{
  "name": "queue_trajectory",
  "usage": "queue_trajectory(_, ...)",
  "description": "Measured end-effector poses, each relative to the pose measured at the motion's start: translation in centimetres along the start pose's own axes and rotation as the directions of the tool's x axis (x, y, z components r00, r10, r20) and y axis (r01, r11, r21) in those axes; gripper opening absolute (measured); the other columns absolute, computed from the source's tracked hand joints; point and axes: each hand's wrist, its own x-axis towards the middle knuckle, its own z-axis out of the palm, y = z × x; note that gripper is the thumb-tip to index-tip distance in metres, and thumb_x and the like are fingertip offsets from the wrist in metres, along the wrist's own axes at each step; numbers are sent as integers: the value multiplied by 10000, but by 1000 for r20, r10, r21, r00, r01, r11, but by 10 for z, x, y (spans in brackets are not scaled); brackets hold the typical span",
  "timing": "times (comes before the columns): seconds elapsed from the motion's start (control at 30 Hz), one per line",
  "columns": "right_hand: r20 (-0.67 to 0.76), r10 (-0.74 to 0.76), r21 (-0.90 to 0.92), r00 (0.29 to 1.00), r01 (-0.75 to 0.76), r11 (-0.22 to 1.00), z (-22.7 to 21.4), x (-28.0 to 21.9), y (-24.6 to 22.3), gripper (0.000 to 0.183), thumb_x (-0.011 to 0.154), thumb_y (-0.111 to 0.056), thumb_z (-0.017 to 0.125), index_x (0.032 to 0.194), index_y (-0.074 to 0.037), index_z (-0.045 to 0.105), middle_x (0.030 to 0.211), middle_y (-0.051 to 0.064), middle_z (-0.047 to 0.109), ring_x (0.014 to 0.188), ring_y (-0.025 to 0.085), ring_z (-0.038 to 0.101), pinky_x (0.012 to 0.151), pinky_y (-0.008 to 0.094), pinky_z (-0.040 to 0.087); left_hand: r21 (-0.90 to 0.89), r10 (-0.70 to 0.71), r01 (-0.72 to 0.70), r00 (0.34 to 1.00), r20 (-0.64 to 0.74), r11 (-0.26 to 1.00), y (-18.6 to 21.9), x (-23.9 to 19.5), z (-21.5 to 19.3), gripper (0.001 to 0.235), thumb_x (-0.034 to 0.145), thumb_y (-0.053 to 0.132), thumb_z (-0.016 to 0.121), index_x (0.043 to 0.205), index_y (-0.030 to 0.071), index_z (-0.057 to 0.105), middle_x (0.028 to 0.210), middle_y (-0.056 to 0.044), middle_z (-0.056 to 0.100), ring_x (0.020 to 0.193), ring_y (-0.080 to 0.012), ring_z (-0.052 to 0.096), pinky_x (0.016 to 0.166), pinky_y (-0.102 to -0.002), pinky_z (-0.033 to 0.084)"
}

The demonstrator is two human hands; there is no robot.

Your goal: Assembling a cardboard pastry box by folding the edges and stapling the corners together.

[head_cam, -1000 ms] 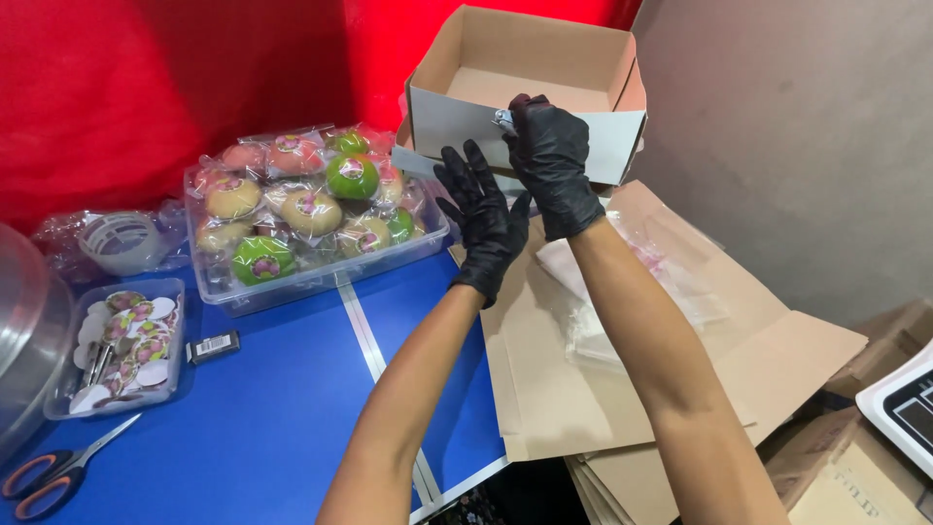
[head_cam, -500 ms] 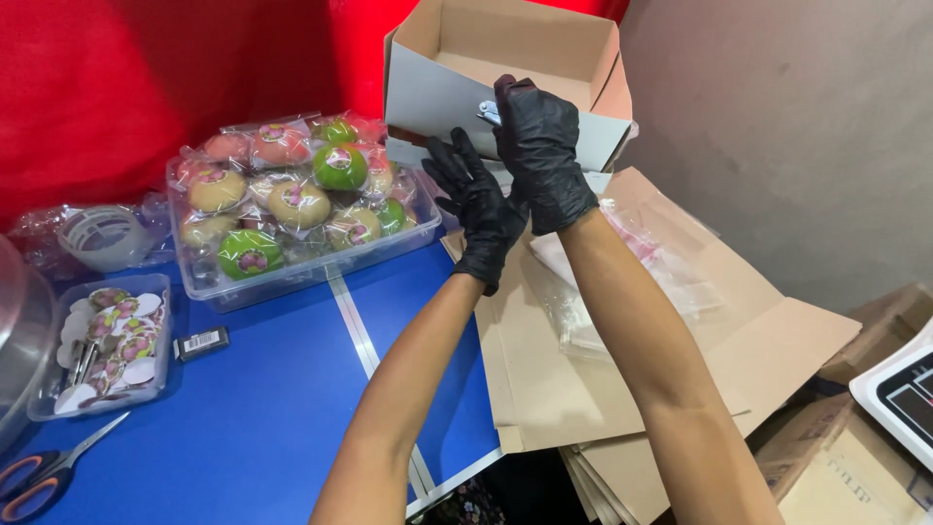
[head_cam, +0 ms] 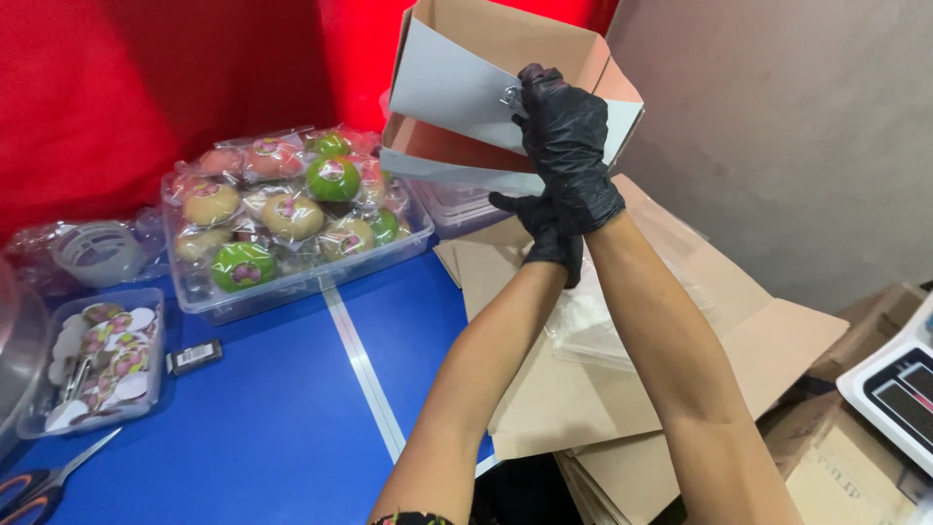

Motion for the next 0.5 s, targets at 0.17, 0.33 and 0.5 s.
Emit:
queue_trajectory(0.17,-26,3,56,1000,-2,998,-9,-9,30,379,832,-380,838,1069,-198,604,898,14,683,533,334,645,436,436,459,141,-104,122,987,-125,982,-72,-29,-33,1433,390,683,1026,1583,241,367,1404,-24,620,1361,-261,378,1140,-495,292)
queue_trajectory(0.33,-160,-52,184,986,82,980,-22,-12,41,378,892,-311,879,1153,-158,653,968,56,708,631,339,680,548,415,505,753,312,-407,909,277,517,-87,-19,-24,955,798,714,750,1604,378,363,1710,82,151,1598,-193,41,1245,-374,111)
queue_trajectory(0.5,-159,31,143,987,-8,990,-20,-15,52,380,855,-356,872,1139,-209,666,940,18,729,639,308,688,523,396,493,503,371,-454,891,263,735,-64,-1,4,1245,721,689,873,1650,310,137,1720,40,151,1570,-191,170,1188,-394,252)
